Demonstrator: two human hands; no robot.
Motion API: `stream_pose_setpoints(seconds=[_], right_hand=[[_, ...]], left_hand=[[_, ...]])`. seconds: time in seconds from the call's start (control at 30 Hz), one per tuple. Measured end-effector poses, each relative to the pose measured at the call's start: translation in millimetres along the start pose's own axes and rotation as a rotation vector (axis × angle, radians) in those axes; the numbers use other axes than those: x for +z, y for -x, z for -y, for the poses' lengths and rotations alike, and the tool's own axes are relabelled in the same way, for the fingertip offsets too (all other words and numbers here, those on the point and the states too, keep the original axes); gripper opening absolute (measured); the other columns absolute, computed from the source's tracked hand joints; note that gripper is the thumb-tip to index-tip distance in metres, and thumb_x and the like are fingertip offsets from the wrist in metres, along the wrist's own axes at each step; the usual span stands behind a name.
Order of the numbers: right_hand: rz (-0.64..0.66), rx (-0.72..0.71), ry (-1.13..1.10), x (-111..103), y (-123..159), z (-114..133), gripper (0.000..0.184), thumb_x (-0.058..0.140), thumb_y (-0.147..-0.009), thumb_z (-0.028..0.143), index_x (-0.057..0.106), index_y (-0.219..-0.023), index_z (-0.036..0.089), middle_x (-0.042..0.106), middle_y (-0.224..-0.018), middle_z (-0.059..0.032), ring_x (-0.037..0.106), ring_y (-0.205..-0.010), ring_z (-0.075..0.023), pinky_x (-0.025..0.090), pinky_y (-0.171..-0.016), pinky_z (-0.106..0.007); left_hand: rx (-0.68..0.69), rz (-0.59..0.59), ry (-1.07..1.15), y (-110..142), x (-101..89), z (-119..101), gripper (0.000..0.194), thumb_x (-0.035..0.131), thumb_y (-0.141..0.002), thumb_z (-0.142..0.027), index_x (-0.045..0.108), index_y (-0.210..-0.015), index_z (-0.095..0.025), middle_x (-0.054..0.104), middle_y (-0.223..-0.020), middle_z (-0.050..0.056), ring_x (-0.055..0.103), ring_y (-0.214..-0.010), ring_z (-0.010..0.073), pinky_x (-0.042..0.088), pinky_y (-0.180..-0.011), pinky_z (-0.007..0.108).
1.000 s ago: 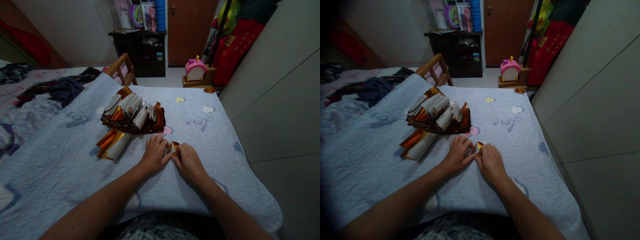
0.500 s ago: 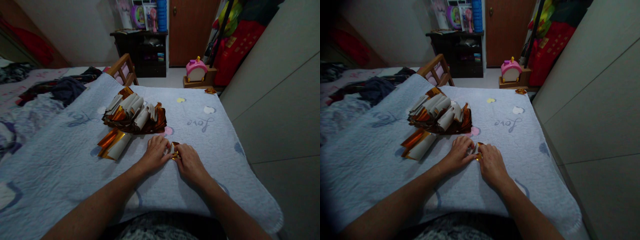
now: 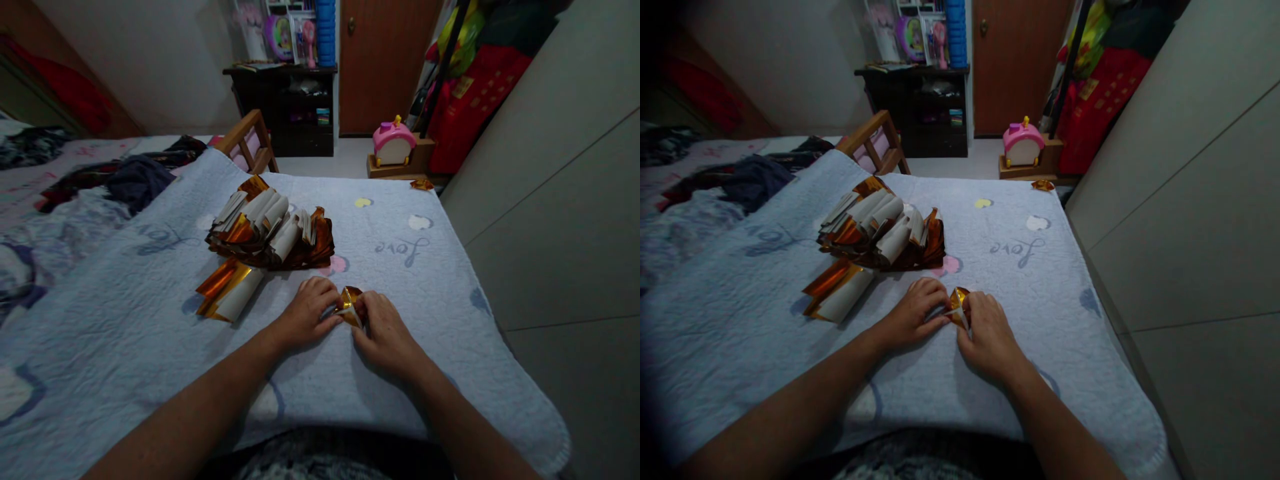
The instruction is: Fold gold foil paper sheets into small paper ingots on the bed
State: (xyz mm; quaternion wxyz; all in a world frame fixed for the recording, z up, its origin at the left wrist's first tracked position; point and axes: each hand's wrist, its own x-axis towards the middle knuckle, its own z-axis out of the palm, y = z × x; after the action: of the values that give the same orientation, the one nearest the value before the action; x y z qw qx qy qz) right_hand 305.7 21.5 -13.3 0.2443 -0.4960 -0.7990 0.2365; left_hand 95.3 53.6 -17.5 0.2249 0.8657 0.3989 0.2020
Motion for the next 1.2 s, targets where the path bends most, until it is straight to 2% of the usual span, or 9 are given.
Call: stream_pose_setpoints(seconds=[0.2,0.37,0.63,0.93,1.2], right_hand=[[-0.018,-0.03,-0.045,0,0,-4,0.019,0.054,-0.077,0.008,0.047,-0.088,0.022,0.054,-0.092,-0.0046,0.049,-0.085,-0.0212,0.04,-0.073,-0.033],[-0.034,-0.043,-0.078,-1,-1,-5,0.021,0.053,-0.077,0.005,0.046,-0.088,0.022,0.053,-0.091,-0.0035,0.048,-0.085,-0.0208,0.04,-0.075,-0.034],[-0.076,-0.055,-0.039,0,-2,-5,0.026,0.051,-0.079,0.001,0.043,-0.09,0.023,0.052,-0.092,-0.0042,0.049,-0.086,-0.0218,0.043,-0.075,-0.035],[-0.046,-0.086,0.04,-3,-4,-1,0.017,0.055,-0.088,0.006,0.049,-0.086,0.022,0.055,-0.094,-0.0064,0.051,-0.087,-0.0224,0.045,-0.075,-0.035],[-0.063,-0.072,0.099,-1,-3,-5,0.017,0.056,-0.087,0.006,0.051,-0.089,0.022,0.061,-0.091,-0.0048,0.053,-0.086,-0.0221,0.045,-0.074,-0.034]], left_hand=[[0.091,-0.013,0.021,0,-1.0,1,0.018,0.064,-0.091,-0.022,0.064,-0.109,-0.021,0.062,-0.11,0.008,0.052,-0.107,0.0252,0.04,-0.094,0.042],[0.112,-0.067,0.042,-2,1.6,1,0.007,0.063,-0.093,-0.024,0.066,-0.094,-0.019,0.064,-0.103,0.008,0.055,-0.101,0.024,0.044,-0.09,0.039],[0.158,-0.148,0.025,-5,8.1,2,0.014,0.06,-0.096,-0.028,0.067,-0.088,-0.018,0.067,-0.094,0.008,0.058,-0.092,0.022,0.048,-0.083,0.036],[0.132,-0.121,0.039,-2,5.8,-3,0.013,0.06,-0.095,-0.026,0.063,-0.085,-0.018,0.068,-0.086,0.006,0.061,-0.085,0.0205,0.047,-0.078,0.034],[0.088,-0.139,0.031,0,8.8,-9,0.011,0.062,-0.094,-0.029,0.061,-0.089,-0.019,0.066,-0.078,0.003,0.059,-0.074,0.0186,0.044,-0.07,0.031]])
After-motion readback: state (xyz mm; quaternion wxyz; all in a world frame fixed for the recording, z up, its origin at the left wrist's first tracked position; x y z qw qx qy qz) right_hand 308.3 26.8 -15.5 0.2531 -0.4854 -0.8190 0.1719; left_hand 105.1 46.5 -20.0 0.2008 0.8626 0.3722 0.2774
